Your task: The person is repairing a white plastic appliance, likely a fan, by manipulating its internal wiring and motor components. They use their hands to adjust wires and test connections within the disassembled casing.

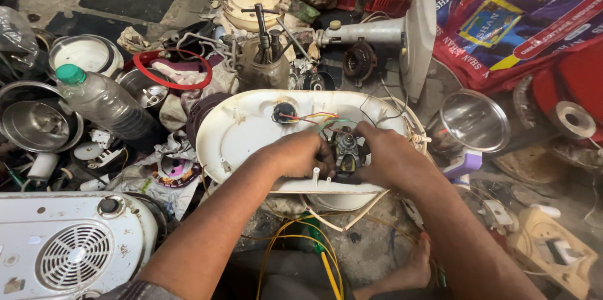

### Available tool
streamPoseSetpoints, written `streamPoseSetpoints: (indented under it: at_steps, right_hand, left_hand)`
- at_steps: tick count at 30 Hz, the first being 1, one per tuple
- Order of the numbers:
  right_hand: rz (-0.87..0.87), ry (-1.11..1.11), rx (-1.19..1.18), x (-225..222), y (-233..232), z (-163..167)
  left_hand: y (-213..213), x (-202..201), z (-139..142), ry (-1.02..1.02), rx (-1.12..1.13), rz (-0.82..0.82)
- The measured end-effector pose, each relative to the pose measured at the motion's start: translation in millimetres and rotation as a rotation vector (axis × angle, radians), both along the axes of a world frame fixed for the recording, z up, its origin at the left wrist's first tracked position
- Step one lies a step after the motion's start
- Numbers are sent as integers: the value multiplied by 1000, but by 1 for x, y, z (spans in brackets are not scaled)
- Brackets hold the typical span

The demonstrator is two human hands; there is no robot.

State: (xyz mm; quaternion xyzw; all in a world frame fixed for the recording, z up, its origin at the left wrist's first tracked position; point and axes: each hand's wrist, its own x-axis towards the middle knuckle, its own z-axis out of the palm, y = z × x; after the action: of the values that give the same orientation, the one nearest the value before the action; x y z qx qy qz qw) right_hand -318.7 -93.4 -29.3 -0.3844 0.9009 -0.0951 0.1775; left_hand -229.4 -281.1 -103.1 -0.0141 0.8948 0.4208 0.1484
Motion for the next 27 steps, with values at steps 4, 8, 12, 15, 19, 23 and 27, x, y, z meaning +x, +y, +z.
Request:
streamPoseSetpoints:
  at_steps: [4,8,12,15,19,23,27]
  right_hand:
    - [20,23,-58,0,8,-8]
    - [28,46,-185,8,20,-17]
    - [-81,12,-177,22,35,-22]
    - [-120,1,-139,32,41,-22]
    - [-82,38,-238,44,50,-20]
    - [-109,20,-222,48,55,-25]
    - [-79,-63,-424,43,60,-40]
  left_hand:
    - [6,3,6,4,-89,24]
    - [17,8,9,30,-179,3]
    - [32,17,11,52,-239,-24]
    - [41,28,10,40,-253,30]
    - [53,42,5,127,-282,57]
    - [58,50,-1,190,-269,120]
    - [68,55,-9,165,-124,355]
